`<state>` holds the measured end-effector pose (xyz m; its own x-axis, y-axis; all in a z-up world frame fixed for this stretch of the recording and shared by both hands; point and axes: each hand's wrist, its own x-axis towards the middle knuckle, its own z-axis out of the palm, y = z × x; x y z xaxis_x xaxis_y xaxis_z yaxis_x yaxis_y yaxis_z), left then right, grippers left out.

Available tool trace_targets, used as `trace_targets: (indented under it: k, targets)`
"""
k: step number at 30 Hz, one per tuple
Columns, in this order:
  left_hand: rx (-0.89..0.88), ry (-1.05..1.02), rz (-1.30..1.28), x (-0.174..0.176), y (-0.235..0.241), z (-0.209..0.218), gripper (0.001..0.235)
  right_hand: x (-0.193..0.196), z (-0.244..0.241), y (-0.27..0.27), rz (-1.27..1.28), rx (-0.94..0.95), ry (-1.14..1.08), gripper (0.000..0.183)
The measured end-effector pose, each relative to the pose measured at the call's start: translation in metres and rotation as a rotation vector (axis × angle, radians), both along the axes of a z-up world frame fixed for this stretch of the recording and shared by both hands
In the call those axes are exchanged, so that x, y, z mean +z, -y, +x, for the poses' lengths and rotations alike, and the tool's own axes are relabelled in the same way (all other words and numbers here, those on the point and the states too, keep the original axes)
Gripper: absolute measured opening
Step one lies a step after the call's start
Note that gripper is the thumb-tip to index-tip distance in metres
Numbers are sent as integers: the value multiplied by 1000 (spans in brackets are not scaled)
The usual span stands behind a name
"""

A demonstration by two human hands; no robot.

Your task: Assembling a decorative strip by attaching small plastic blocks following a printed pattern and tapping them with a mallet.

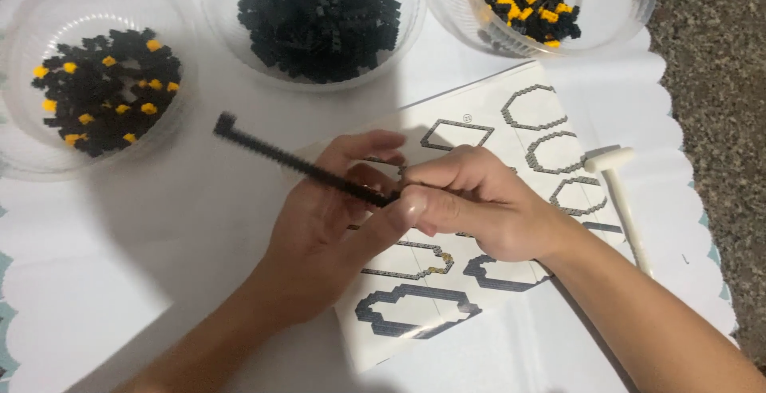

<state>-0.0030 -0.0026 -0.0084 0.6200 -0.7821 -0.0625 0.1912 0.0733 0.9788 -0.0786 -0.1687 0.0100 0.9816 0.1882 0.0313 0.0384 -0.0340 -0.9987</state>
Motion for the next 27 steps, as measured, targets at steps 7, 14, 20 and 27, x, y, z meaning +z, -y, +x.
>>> trace_targets:
  k: [7, 14, 20, 27]
  targets:
    - [-41, 84, -172, 2, 0, 3, 30, 0, 1, -3, -10, 4, 33, 36]
    - [-24, 0, -314, -12, 4, 7, 23, -2, 2, -9, 16, -185, 59, 41]
    - [75, -73, -186, -11, 7, 7, 14, 2, 3, -10, 81, -167, 135, 35]
    - [60, -152, 111, 15, 5, 8, 15, -14, -9, 7, -71, -411, 53, 39]
